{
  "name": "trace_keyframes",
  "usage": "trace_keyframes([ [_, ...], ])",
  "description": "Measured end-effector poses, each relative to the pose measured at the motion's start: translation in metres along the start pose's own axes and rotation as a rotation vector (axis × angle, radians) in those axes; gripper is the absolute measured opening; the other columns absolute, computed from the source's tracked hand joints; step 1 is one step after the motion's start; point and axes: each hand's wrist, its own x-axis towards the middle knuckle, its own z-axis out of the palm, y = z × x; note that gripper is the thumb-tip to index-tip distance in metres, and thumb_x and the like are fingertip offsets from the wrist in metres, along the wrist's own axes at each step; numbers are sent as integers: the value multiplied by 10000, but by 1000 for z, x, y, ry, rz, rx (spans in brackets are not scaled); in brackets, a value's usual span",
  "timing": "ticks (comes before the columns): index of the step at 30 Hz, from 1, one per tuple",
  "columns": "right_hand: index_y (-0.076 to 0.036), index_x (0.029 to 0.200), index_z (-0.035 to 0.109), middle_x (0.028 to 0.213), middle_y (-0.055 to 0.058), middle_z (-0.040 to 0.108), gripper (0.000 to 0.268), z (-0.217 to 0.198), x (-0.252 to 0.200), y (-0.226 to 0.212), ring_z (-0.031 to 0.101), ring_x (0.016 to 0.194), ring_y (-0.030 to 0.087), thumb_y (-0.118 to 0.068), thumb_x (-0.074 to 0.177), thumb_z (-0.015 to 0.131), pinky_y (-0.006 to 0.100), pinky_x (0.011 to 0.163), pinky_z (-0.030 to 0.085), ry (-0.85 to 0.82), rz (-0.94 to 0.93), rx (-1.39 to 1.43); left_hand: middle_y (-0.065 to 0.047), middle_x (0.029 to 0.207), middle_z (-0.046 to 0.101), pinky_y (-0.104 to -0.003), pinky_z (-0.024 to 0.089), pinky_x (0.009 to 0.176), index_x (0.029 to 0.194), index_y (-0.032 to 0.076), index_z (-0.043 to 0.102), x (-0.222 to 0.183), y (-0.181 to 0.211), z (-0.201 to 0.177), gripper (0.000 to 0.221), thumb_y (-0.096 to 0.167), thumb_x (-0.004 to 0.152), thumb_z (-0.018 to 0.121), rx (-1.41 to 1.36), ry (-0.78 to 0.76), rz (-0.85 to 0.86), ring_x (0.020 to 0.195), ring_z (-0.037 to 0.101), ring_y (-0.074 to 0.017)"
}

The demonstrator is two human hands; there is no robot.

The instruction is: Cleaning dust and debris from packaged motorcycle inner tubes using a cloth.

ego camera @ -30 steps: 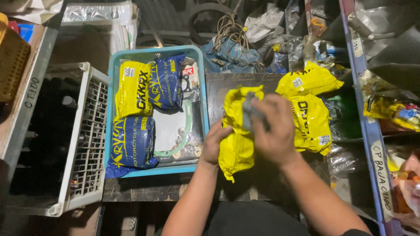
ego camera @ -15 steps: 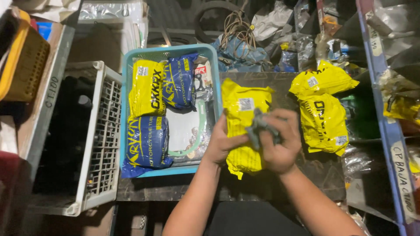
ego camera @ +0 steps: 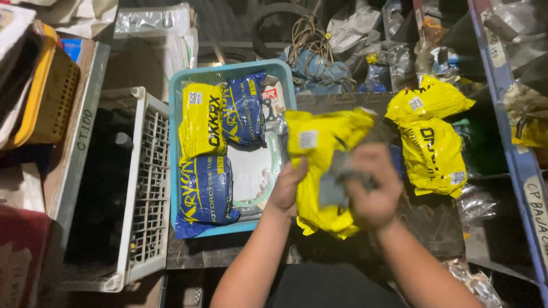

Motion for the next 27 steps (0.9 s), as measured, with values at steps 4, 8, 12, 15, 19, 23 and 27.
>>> trace_keyframes([
  [4, -53, 878, 778, 814, 127, 655, 156, -12, -28, 5, 621, 695, 286, -42, 732, 829, 415, 709, 558, -172, 84, 217, -258, 1308, 649, -540, 555, 980, 1406, -15, 542, 22, -5, -24, 491, 290, 1023, 571, -49, -3, 81, 1118, 685, -387],
  [8, 8, 932, 711, 905, 201, 621, 90, -39, 2, 28, 581, 783, 306, -33, 867, 758, 420, 765, 517, -7, -51, 54, -214, 1101, 730, -489, 601, 881, 1282, -12, 631, 4, -36, -9, 359, 185, 985, 672, 172, -56, 35, 992, 735, -326],
  [12, 1, 1044, 606, 1023, 176, 617, 45, -46, 23, 23, 588, 910, 246, -44, 1044, 610, 401, 852, 495, -4, 79, 129, -205, 1089, 735, -483, 591, 889, 1285, -1, 620, 22, -47, 1, 389, 213, 970, 699, 308, -40, 182, 988, 731, -320],
  [15, -85, 983, 511, 1053, 117, 621, 122, -62, -44, 26, 572, 955, 175, -56, 985, 629, 369, 840, 481, -128, 226, 276, -192, 1142, 723, -475, 592, 907, 1333, -3, 589, 16, -33, 38, 405, 272, 1035, 605, 131, 16, 289, 1008, 727, -288],
  [19, -29, 846, 611, 922, 179, 673, 150, -96, -42, 44, 645, 774, 270, -16, 826, 759, 408, 748, 524, -237, 202, 317, -172, 1123, 723, -463, 577, 917, 1334, 13, 594, 7, -51, 42, 463, 328, 1000, 650, 272, 44, 271, 980, 727, -280],
  [23, -17, 1018, 489, 1033, 162, 593, 117, -98, -2, 32, 557, 958, 249, -28, 1073, 592, 395, 918, 442, 82, 100, -28, -142, 1114, 705, -449, 550, 942, 1276, 9, 638, -1, -75, 62, 406, 222, 944, 730, 676, -46, 275, 1064, 647, -227],
  [27, -42, 1002, 559, 979, 127, 616, 62, -101, -19, 18, 585, 867, 234, -20, 1024, 612, 381, 856, 469, -31, 115, 50, -111, 1085, 710, -422, 556, 904, 1286, 16, 634, 6, -96, 42, 398, 251, 970, 689, 647, 60, 374, 1029, 645, -189],
])
